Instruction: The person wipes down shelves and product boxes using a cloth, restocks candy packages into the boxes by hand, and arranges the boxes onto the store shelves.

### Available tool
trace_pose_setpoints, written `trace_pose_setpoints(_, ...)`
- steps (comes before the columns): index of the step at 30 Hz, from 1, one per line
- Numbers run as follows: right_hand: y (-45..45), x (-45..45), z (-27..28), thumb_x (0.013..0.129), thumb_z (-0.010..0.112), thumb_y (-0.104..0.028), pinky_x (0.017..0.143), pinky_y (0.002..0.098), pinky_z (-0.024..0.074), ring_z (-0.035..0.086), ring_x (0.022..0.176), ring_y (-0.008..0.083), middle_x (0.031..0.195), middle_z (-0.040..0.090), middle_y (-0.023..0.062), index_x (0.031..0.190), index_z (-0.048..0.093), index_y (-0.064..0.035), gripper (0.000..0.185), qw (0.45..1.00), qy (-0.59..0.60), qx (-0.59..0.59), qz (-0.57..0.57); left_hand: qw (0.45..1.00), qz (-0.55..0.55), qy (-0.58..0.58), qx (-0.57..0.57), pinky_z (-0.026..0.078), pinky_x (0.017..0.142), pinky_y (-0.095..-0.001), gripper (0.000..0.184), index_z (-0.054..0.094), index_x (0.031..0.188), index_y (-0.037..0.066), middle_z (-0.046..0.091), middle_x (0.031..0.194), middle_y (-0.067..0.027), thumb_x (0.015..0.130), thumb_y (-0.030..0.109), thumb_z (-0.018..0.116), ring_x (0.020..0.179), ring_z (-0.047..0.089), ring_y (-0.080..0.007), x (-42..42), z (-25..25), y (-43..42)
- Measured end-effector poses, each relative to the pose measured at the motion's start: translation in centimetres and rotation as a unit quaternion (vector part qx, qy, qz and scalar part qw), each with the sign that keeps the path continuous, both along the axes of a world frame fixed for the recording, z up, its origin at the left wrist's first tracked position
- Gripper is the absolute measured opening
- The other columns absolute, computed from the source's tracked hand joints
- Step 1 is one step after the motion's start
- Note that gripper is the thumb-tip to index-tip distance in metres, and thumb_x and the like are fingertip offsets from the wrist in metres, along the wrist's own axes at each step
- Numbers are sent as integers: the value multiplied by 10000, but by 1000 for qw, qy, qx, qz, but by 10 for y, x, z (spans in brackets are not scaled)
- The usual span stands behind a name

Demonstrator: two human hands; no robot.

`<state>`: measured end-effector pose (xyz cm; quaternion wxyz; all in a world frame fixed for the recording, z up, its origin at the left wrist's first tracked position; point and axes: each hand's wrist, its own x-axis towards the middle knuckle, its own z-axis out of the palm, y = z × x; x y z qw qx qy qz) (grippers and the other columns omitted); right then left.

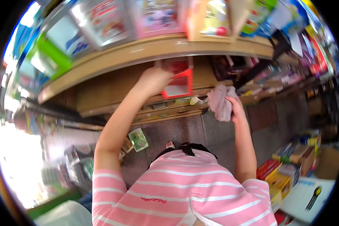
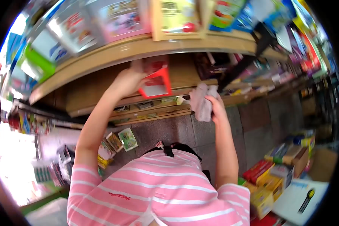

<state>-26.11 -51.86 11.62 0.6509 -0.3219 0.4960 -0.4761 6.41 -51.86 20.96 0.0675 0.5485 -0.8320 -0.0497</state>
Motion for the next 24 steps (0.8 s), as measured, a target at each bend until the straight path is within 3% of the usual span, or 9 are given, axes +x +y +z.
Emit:
trace_pose_setpoints(3,-6,19,-4,695,642,-135,837,339,439,543,976,242,1094,544,134,1149,465,10,509,974,171,-150,13,998,-19,15,-53,450,581,-430,144,613,799,65,569,662,-174,801,190,541,644,560,-354,21,8,31)
trace_pose_setpoints(6,-15,61,9,696,640,-155,863,343,425,532,1004,304,1121,539,164,1121,496,-11,472,863,361,-349,52,998,-2,13,-54,441,561,-423,119,607,791,60,558,639,-176,792,163,549,619,551,-353,36,11,51)
trace_pose_setpoints(8,-33,90,5,705,635,-186,927,393,380,460,1103,342,1203,485,165,1141,512,-71,468,792,426,-408,157,998,8,11,-56,439,553,-418,107,606,789,60,557,635,-178,787,153,553,607,549,-353,40,12,61)
trace_pose_setpoints(10,-49,117,-42,708,618,-235,908,483,368,418,1134,382,1267,435,119,1137,534,-158,444,612,562,-528,176,998,47,-13,-30,436,551,-416,90,605,783,58,554,628,-175,782,135,558,600,549,-353,41,14,68)
trace_pose_setpoints(14,-55,133,-75,745,554,-297,900,548,334,351,1195,366,1328,374,42,1084,573,-201,353,582,583,-529,205,995,79,-38,-43,457,566,-403,94,617,830,73,576,640,-157,764,109,562,617,573,-326,35,11,78)
trace_pose_setpoints(16,-67,129,-67,770,508,-309,871,573,338,336,1212,351,1334,364,-2,1047,596,-230,301,582,589,-487,277,995,86,-33,-33,456,560,-399,88,619,826,74,574,631,-152,767,107,563,607,571,-325,28,11,80)
trace_pose_setpoints(17,-72,130,-64,758,519,-286,875,520,361,380,1171,335,1292,412,16,1021,608,-258,279,578,600,-483,269,994,95,-35,-30,456,558,-398,88,620,826,75,571,625,-149,769,110,563,601,570,-324,24,12,79)
trace_pose_setpoints(21,-102,137,-64,747,527,-269,844,503,389,427,1114,311,1227,472,25,996,619,-271,266,581,592,-466,308,992,112,-51,-15,455,567,-400,94,621,832,82,574,637,-146,765,109,560,610,568,-323,15,9,82)
trace_pose_setpoints(24,-123,144,-63,778,479,-236,905,503,362,442,1138,282,1190,522,34,1015,626,-282,283,537,638,-434,340,990,124,-61,7,455,583,-405,98,621,829,83,582,665,-146,756,107,561,638,571,-325,9,10,86)
